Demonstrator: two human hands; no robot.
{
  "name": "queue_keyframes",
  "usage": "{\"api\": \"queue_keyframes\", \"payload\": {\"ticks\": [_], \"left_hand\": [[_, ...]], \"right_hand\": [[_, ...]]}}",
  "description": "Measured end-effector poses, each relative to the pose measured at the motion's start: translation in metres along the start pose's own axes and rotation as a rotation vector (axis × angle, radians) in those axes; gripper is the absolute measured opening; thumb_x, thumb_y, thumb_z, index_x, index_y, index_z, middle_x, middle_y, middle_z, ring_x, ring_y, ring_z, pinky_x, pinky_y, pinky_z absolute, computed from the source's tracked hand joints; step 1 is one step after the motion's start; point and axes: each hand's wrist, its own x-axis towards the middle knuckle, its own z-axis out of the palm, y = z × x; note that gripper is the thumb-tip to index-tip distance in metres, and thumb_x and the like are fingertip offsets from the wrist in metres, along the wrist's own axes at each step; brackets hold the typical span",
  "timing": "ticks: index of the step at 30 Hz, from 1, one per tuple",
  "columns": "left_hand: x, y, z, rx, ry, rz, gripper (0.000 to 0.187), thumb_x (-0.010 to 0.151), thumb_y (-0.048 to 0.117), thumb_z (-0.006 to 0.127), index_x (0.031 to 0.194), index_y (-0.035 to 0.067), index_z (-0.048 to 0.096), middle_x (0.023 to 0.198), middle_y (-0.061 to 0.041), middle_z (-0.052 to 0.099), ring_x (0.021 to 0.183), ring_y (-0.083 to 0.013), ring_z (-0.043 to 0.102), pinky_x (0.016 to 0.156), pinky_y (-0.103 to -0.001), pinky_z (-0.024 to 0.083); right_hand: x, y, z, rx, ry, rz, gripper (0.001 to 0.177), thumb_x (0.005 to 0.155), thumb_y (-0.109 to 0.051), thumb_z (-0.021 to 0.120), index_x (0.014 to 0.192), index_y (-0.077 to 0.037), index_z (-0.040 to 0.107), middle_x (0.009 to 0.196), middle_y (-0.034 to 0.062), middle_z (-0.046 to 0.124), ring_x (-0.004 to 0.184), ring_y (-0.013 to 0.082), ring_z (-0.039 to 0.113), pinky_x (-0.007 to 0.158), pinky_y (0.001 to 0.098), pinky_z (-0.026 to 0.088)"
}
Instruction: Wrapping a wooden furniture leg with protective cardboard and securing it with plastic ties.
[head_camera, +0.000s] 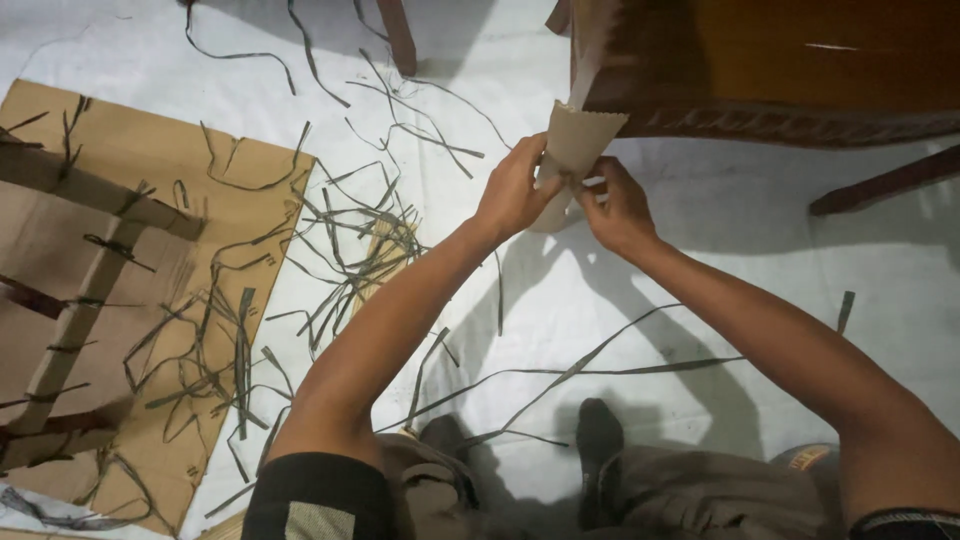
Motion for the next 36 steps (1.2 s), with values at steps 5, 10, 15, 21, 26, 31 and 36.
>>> {"api": "queue_keyframes", "payload": {"ticks": [5, 10, 15, 21, 26, 31, 36], "left_hand": [[-0.004, -0.005, 0.005, 0.009, -0.044, 0.001, 0.061, 0.094, 0.016, 0.074, 0.146, 0.004, 0.045, 0.134, -0.023, 0.060, 0.123, -0.0419, 0.065, 0.097, -0.053, 0.063], [-0.004, -0.001, 0.011, 0.139, -0.095, -0.088, 0.063, 0.101, 0.019, 0.064, 0.156, 0.006, 0.036, 0.143, -0.021, 0.057, 0.127, -0.0378, 0.064, 0.102, -0.052, 0.060], [-0.007, -0.001, 0.018, 0.176, -0.106, -0.113, 0.064, 0.105, 0.025, 0.057, 0.159, 0.007, 0.028, 0.148, -0.021, 0.055, 0.133, -0.0404, 0.059, 0.108, -0.059, 0.053], [-0.009, -0.034, 0.021, 0.155, -0.119, -0.069, 0.080, 0.102, 0.033, 0.066, 0.163, 0.011, 0.020, 0.155, -0.021, 0.047, 0.139, -0.0425, 0.053, 0.111, -0.060, 0.050], [-0.017, -0.052, 0.010, 0.207, -0.157, -0.086, 0.081, 0.099, 0.040, 0.071, 0.161, 0.011, 0.028, 0.152, -0.020, 0.050, 0.139, -0.0400, 0.054, 0.111, -0.058, 0.050], [-0.029, -0.106, 0.002, 0.352, -0.187, -0.139, 0.073, 0.098, 0.046, 0.068, 0.157, 0.014, 0.039, 0.147, -0.016, 0.055, 0.136, -0.0362, 0.057, 0.110, -0.055, 0.050], [-0.050, -0.120, -0.028, 0.493, -0.304, -0.301, 0.056, 0.100, 0.034, 0.064, 0.150, 0.015, 0.048, 0.139, -0.014, 0.060, 0.128, -0.0346, 0.063, 0.103, -0.052, 0.054]], "right_hand": [[-0.002, 0.007, 0.006, -0.021, -0.027, 0.004, 0.034, 0.099, -0.013, 0.068, 0.125, 0.005, 0.055, 0.120, 0.0249, 0.064, 0.099, 0.0406, 0.073, 0.070, 0.0495, 0.062], [-0.004, 0.020, 0.009, -0.048, -0.010, 0.003, 0.024, 0.099, -0.011, 0.065, 0.118, 0.002, 0.061, 0.117, 0.0215, 0.068, 0.101, 0.0391, 0.073, 0.071, 0.0457, 0.062], [-0.005, 0.020, 0.010, -0.085, -0.052, -0.016, 0.021, 0.105, -0.011, 0.055, 0.118, 0.006, 0.058, 0.116, 0.0263, 0.067, 0.101, 0.0444, 0.071, 0.072, 0.0496, 0.062], [-0.009, 0.024, 0.014, -0.119, -0.059, -0.047, 0.035, 0.104, -0.018, 0.064, 0.128, 0.006, 0.055, 0.121, 0.0265, 0.063, 0.099, 0.0414, 0.072, 0.070, 0.0497, 0.062], [-0.024, 0.054, 0.028, -0.180, -0.065, -0.011, 0.047, 0.101, -0.027, 0.074, 0.130, 0.004, 0.054, 0.121, 0.0242, 0.061, 0.097, 0.0396, 0.073, 0.072, 0.0497, 0.062], [-0.050, 0.088, 0.054, -0.245, -0.144, 0.161, 0.049, 0.103, -0.037, 0.067, 0.131, 0.002, 0.054, 0.123, 0.0218, 0.062, 0.098, 0.0410, 0.072, 0.080, 0.0549, 0.061], [-0.064, 0.096, 0.085, -0.431, -0.573, -0.076, 0.031, 0.102, -0.029, 0.056, 0.129, -0.018, 0.066, 0.130, 0.0083, 0.068, 0.122, 0.0304, 0.067, 0.097, 0.0440, 0.057]]}}
